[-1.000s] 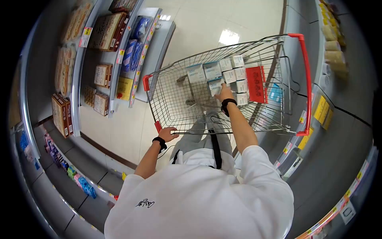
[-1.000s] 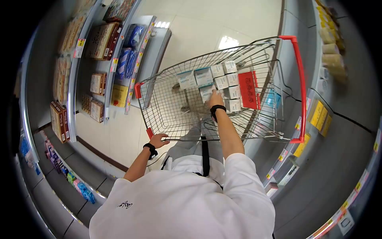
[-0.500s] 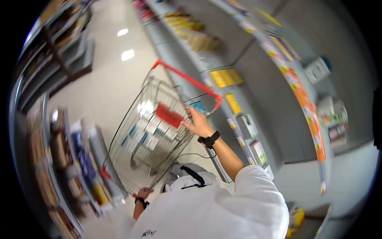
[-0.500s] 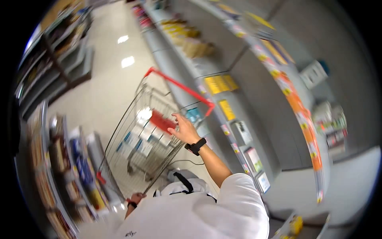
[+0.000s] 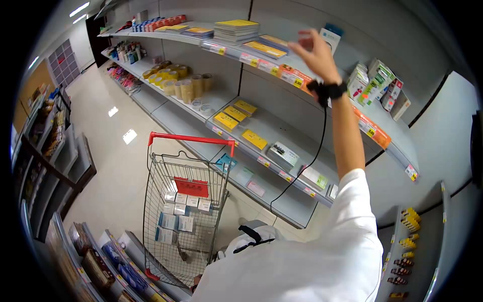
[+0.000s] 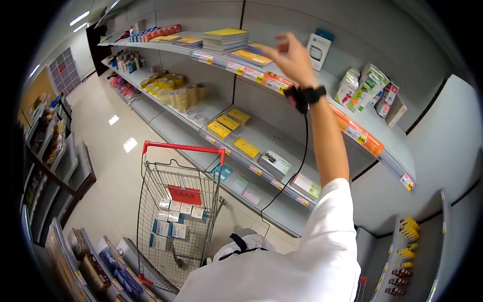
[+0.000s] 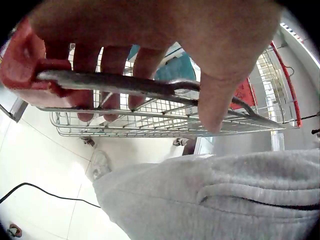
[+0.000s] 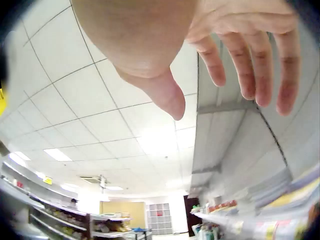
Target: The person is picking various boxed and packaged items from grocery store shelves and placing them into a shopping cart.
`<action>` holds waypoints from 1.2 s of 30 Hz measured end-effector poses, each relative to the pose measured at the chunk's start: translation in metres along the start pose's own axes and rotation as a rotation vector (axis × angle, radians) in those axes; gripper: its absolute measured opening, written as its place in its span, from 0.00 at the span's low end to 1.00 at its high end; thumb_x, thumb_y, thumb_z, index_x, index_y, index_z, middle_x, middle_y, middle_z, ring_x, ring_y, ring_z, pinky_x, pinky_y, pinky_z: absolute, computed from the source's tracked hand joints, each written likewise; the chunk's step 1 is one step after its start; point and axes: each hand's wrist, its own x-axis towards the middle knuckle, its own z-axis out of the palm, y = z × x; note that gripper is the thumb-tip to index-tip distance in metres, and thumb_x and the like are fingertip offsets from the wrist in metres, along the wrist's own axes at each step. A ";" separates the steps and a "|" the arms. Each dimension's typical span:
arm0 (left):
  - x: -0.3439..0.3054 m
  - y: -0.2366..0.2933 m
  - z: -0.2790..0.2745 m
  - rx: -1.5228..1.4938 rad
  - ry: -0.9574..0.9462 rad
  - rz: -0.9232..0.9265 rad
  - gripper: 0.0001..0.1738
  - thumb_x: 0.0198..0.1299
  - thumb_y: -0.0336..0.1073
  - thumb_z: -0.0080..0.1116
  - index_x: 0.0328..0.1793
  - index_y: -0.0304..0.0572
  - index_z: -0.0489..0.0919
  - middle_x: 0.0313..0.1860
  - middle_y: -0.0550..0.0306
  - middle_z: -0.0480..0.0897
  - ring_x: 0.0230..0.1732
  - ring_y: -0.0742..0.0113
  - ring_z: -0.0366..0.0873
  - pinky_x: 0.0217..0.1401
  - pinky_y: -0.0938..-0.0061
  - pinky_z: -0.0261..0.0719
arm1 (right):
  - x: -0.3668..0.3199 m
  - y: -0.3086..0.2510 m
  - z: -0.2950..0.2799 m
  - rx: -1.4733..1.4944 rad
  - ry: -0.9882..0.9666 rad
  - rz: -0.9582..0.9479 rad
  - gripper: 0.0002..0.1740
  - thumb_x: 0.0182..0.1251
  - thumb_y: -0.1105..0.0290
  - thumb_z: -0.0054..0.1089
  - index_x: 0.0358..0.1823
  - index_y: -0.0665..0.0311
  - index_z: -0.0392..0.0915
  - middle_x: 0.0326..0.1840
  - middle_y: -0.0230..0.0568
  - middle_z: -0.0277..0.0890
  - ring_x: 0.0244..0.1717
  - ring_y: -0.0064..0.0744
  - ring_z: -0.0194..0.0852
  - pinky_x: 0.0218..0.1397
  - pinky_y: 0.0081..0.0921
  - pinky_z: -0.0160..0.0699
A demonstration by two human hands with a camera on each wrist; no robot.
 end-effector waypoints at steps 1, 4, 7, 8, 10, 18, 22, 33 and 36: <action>0.002 0.007 -0.002 0.018 0.007 -0.008 0.31 0.47 0.61 0.70 0.44 0.41 0.87 0.37 0.40 0.86 0.41 0.49 0.84 0.48 0.58 0.82 | 0.021 0.013 -0.009 -0.065 0.033 -0.007 0.34 0.56 0.49 0.70 0.55 0.68 0.74 0.44 0.51 0.81 0.46 0.39 0.82 0.48 0.32 0.80; 0.014 0.038 -0.006 0.061 0.045 -0.030 0.31 0.47 0.61 0.70 0.44 0.40 0.87 0.37 0.40 0.86 0.42 0.48 0.84 0.48 0.57 0.82 | 0.073 0.057 -0.026 -0.080 0.136 0.059 0.37 0.55 0.45 0.69 0.56 0.68 0.74 0.45 0.51 0.81 0.47 0.41 0.82 0.51 0.35 0.79; 0.023 0.071 -0.007 0.080 0.089 -0.049 0.31 0.47 0.61 0.70 0.44 0.40 0.87 0.37 0.40 0.86 0.42 0.48 0.84 0.48 0.57 0.81 | 0.121 0.114 -0.030 -0.216 0.194 0.157 0.41 0.51 0.43 0.68 0.58 0.68 0.73 0.47 0.53 0.81 0.50 0.47 0.81 0.57 0.39 0.77; 0.026 0.081 -0.008 0.088 0.101 -0.057 0.31 0.47 0.61 0.70 0.44 0.40 0.87 0.37 0.40 0.86 0.42 0.47 0.84 0.48 0.57 0.81 | 0.134 0.135 -0.028 -0.282 0.271 0.179 0.40 0.48 0.49 0.72 0.57 0.69 0.73 0.47 0.55 0.80 0.50 0.48 0.80 0.53 0.39 0.78; 0.032 0.098 -0.009 0.098 0.128 -0.069 0.31 0.47 0.61 0.70 0.43 0.40 0.87 0.37 0.39 0.86 0.42 0.47 0.84 0.48 0.57 0.81 | 0.145 0.162 -0.034 -0.356 0.362 0.194 0.31 0.50 0.53 0.70 0.49 0.69 0.77 0.45 0.59 0.81 0.48 0.54 0.80 0.50 0.44 0.80; 0.044 0.144 0.000 0.098 0.212 -0.139 0.31 0.46 0.61 0.70 0.43 0.40 0.87 0.37 0.39 0.86 0.42 0.46 0.84 0.48 0.56 0.81 | 0.161 0.241 -0.039 -0.575 0.180 0.771 0.47 0.50 0.44 0.67 0.69 0.61 0.63 0.72 0.62 0.58 0.71 0.61 0.59 0.68 0.49 0.69; 0.044 0.152 0.010 0.075 0.255 -0.177 0.31 0.46 0.62 0.70 0.42 0.40 0.87 0.37 0.39 0.85 0.42 0.45 0.83 0.48 0.55 0.81 | 0.166 0.265 -0.024 -0.643 0.074 0.829 0.48 0.51 0.39 0.68 0.71 0.52 0.62 0.73 0.60 0.56 0.72 0.62 0.58 0.67 0.53 0.67; 0.012 0.161 0.026 -0.040 0.378 -0.175 0.32 0.43 0.63 0.71 0.39 0.39 0.86 0.40 0.37 0.84 0.44 0.41 0.82 0.50 0.52 0.79 | 0.176 0.305 0.006 -0.664 -0.016 0.875 0.43 0.50 0.38 0.65 0.64 0.58 0.72 0.61 0.46 0.76 0.61 0.44 0.76 0.60 0.45 0.76; 0.013 0.164 0.031 -0.014 0.349 -0.252 0.30 0.43 0.60 0.70 0.40 0.40 0.87 0.39 0.39 0.85 0.45 0.43 0.82 0.51 0.54 0.78 | 0.181 0.278 -0.002 -0.606 -0.069 0.775 0.37 0.48 0.38 0.65 0.53 0.59 0.80 0.55 0.48 0.80 0.57 0.43 0.80 0.59 0.38 0.77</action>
